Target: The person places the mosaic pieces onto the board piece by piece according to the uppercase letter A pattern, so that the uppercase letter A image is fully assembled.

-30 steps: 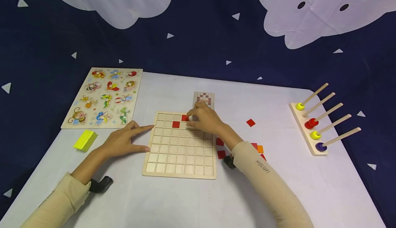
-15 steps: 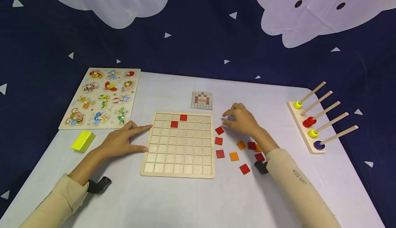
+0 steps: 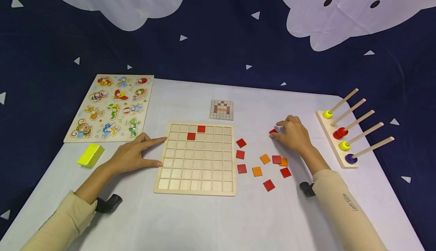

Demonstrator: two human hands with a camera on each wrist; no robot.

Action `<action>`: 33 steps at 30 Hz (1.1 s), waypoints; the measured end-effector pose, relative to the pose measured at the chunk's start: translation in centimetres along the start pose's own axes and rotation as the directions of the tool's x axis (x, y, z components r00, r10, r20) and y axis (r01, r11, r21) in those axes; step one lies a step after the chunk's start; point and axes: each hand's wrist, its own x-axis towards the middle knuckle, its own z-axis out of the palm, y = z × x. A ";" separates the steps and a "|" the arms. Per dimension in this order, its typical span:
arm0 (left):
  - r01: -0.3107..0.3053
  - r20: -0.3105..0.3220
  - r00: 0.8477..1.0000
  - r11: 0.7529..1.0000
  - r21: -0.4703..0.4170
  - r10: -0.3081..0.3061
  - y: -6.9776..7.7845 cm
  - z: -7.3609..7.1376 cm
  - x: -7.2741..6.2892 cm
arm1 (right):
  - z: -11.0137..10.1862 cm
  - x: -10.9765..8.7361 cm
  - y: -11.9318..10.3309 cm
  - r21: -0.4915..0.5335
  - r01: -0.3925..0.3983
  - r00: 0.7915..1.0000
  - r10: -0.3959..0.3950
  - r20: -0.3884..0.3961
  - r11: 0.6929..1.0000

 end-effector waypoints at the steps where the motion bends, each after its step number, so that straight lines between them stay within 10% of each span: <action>1: 0.000 -0.001 1.000 1.000 -0.001 0.000 0.0 0.0 0.0 | 0.0 0.0 0.1 -0.003 -0.009 1.000 0.009 0.002 1.000; 33: -0.007 0.005 1.000 1.000 0.008 0.007 -0.2 0.0 0.0 | 1.3 0.5 -2.1 0.057 0.091 0.994 -0.087 -0.059 0.994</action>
